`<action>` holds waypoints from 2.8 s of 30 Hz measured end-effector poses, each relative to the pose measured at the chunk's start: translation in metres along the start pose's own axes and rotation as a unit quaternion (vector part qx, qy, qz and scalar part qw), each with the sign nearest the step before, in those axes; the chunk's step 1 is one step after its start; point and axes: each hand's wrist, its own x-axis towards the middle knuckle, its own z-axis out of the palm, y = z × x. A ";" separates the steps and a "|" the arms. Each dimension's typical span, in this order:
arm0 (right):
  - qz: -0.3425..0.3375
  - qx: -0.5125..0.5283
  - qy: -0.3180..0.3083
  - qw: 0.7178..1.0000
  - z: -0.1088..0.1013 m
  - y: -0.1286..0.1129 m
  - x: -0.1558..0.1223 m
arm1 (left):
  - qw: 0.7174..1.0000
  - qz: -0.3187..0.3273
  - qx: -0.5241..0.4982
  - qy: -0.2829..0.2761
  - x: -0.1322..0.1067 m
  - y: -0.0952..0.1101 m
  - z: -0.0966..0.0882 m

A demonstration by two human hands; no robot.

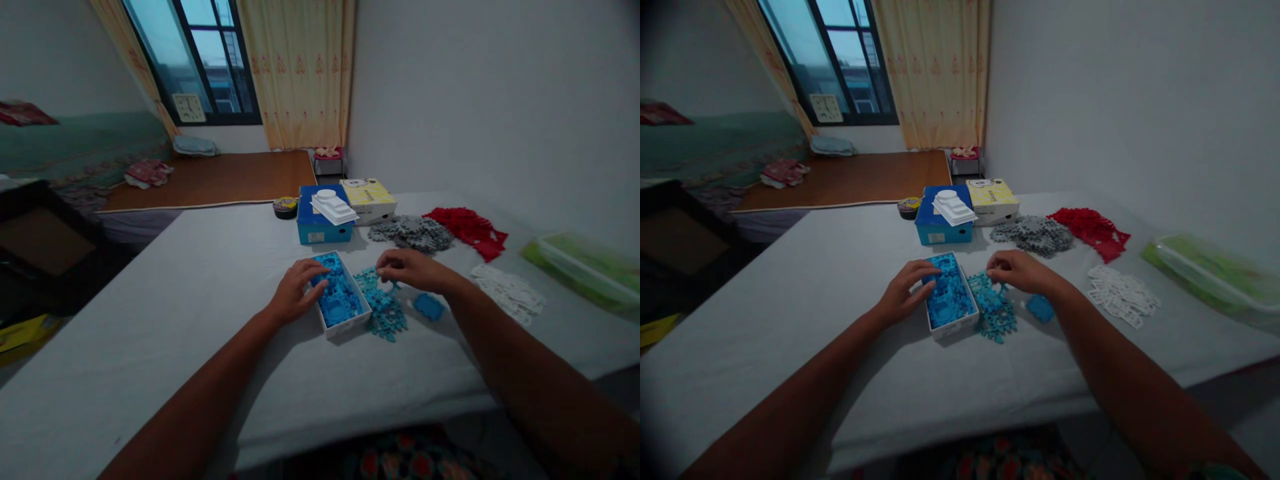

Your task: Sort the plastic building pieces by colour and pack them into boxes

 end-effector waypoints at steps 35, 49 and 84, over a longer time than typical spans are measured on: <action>0.137 -0.010 0.023 0.990 -0.034 0.071 -0.072 | 0.999 0.017 0.035 -0.004 0.001 0.000 0.010; 0.110 0.062 0.115 0.985 -0.005 0.032 -0.048 | 0.997 -0.047 0.009 0.065 0.002 -0.003 0.012; -0.068 0.040 0.152 0.985 0.056 -0.023 0.003 | 0.993 -0.075 -0.083 0.039 0.007 0.017 -0.005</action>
